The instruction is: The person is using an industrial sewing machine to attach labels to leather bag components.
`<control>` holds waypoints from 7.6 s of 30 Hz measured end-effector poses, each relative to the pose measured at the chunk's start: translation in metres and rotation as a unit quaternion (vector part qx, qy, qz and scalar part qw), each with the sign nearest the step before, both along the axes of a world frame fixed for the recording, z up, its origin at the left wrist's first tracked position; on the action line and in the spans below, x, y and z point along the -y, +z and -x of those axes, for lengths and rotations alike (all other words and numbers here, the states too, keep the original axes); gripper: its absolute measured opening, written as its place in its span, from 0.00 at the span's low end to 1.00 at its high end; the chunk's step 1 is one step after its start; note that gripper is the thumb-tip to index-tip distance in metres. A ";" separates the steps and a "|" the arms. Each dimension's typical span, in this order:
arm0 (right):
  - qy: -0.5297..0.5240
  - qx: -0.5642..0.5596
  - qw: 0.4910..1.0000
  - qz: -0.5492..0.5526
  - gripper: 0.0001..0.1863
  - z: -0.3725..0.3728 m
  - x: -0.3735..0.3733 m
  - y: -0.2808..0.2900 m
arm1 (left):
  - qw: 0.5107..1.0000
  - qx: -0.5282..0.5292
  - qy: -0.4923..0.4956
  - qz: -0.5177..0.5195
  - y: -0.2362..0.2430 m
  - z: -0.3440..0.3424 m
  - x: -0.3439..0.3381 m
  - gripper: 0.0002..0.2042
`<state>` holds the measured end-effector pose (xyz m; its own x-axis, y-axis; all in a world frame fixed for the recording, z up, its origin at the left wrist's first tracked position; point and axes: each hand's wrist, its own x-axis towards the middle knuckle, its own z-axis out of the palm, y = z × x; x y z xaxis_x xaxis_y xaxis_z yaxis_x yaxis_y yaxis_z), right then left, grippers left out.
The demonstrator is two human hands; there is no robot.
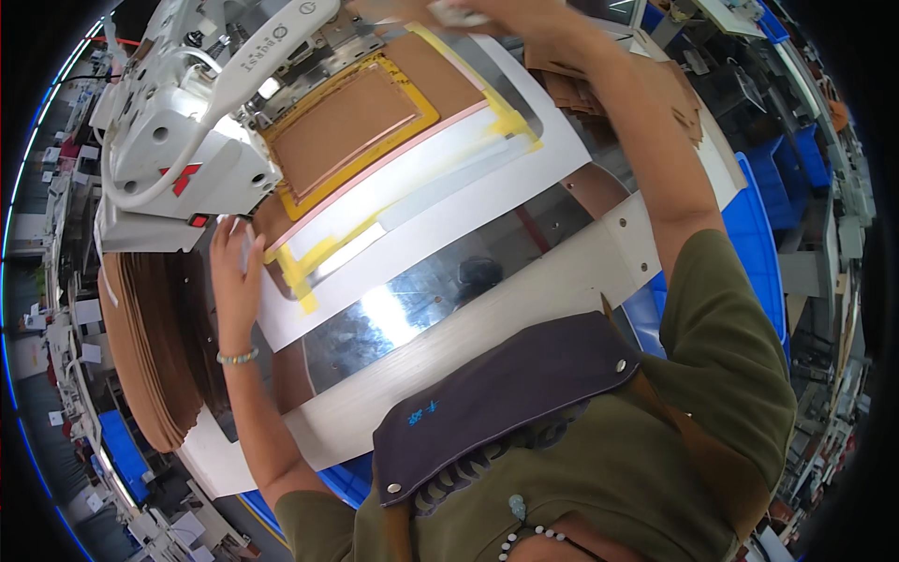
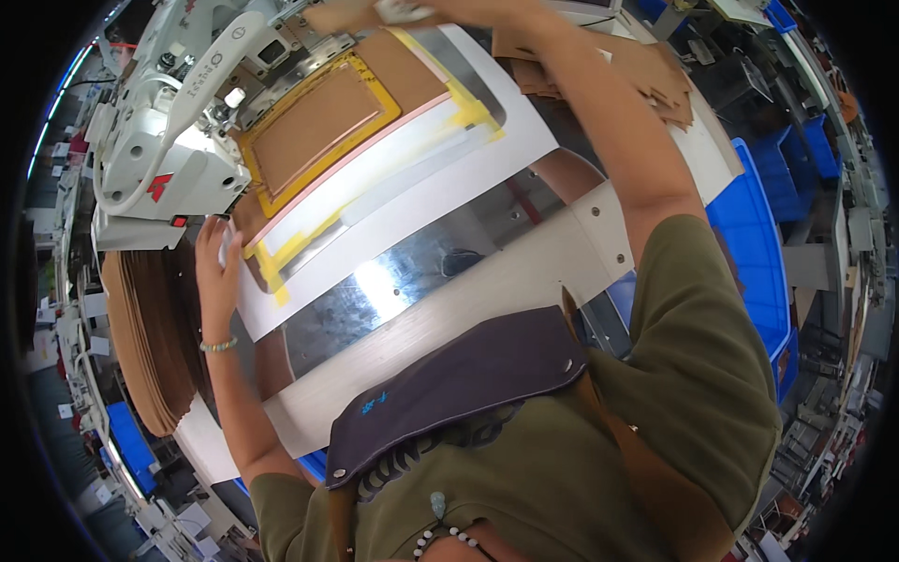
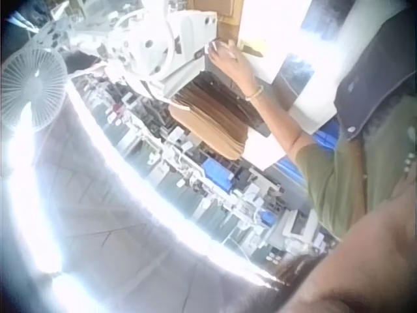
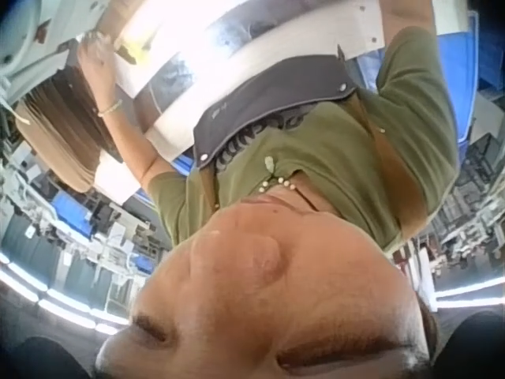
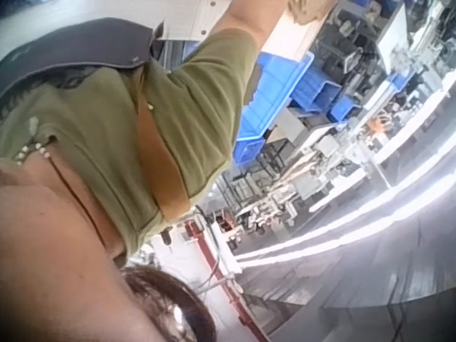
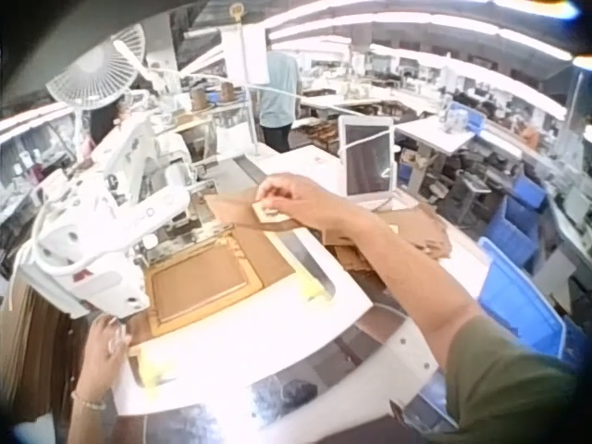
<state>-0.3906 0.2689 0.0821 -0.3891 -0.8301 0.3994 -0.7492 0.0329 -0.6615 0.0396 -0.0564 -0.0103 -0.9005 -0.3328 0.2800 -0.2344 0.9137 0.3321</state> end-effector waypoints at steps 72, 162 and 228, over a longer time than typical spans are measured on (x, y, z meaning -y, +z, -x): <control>0.239 -0.242 0.938 -0.073 0.28 -0.133 0.145 -0.105 | 0.985 0.108 -0.096 0.095 -0.055 0.092 0.100 0.22; 0.048 -0.405 0.913 0.014 0.16 -0.125 0.023 -0.105 | 0.980 0.058 -0.175 0.078 0.010 0.060 -0.102 0.24; 0.203 -0.371 0.906 -0.005 0.17 -0.243 0.063 -0.092 | 0.977 0.064 -0.202 -0.026 0.019 -0.018 -0.066 0.28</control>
